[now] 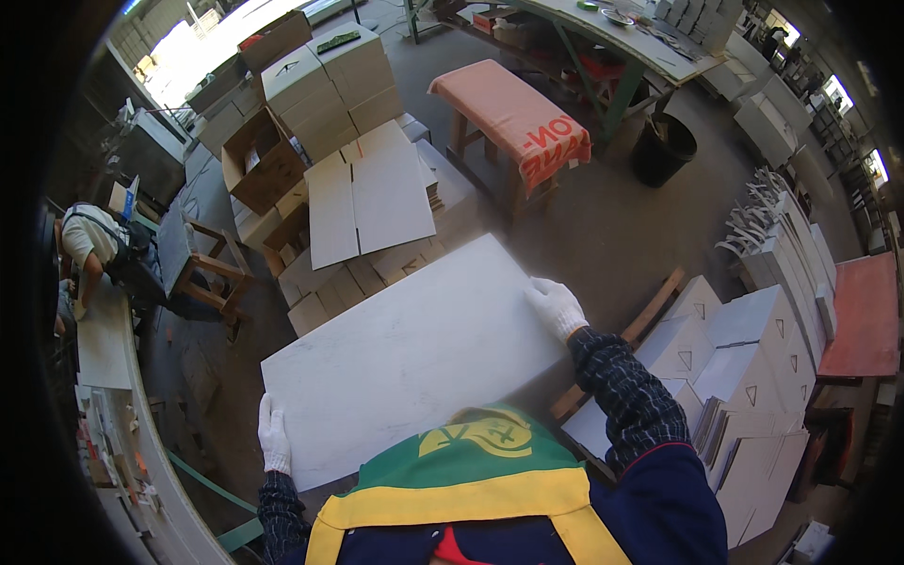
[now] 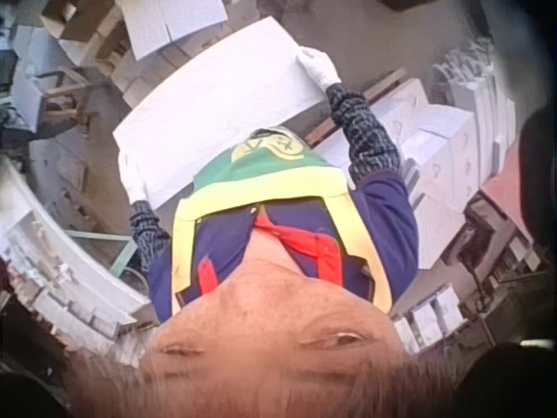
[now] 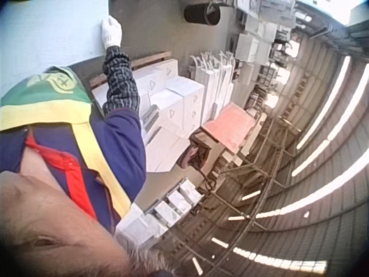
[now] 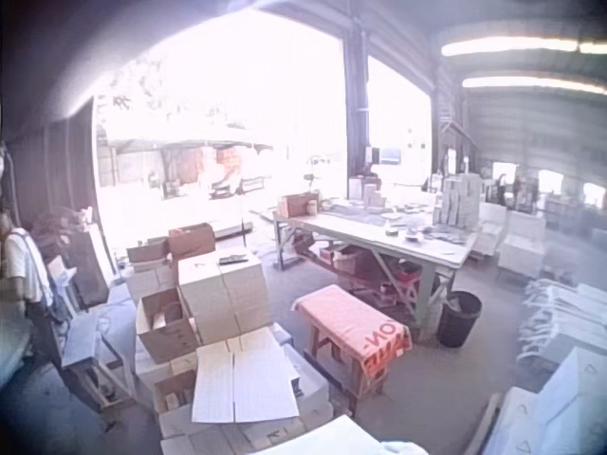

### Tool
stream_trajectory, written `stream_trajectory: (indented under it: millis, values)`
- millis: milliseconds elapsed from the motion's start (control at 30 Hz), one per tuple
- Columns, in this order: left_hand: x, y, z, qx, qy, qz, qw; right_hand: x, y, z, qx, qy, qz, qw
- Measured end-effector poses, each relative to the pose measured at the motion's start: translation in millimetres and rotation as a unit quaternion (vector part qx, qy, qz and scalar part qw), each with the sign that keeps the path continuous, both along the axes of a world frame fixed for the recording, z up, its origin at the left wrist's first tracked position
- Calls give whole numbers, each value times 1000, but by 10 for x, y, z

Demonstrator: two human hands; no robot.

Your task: The person wipes a large white panel with a cloth, then uses a small tool to scrape or mark its surface. They lift the panel, carry it through the workshop, and place it on a stack of similar panels on a pallet.

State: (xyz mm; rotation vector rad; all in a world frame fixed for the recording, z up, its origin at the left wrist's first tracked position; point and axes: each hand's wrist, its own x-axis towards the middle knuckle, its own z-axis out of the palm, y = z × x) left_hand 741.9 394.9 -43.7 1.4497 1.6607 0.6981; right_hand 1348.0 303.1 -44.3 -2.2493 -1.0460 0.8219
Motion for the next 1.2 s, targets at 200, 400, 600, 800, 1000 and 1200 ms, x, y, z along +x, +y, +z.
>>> stream_trajectory:
  millis: [200, 400, 600, 800, 1000, 1200]
  values:
    - [1521, 1403, 212, 103, -162, -46, 980, 1059, 226, 290, 219, 82, -193, 953]
    - [3292, 2584, 290, 88, -136, -111, 981, 1885, -245, 450, 216, -19, -353, 910]
    - [5215, 2982, 25, 76, -92, -50, 992, 3000, -532, 125, 239, -29, -444, 863]
    - [6691, 2728, 238, 86, -134, 9, 987, 4491, -556, 555, 299, -56, -402, 864]
    - [7238, 2725, 312, 79, -133, 84, 984, 5553, -28, 593, 328, -72, -368, 867]
    - [7889, 3118, 84, 104, -153, 120, 975, 6490, 756, 647, 365, -54, -328, 870]
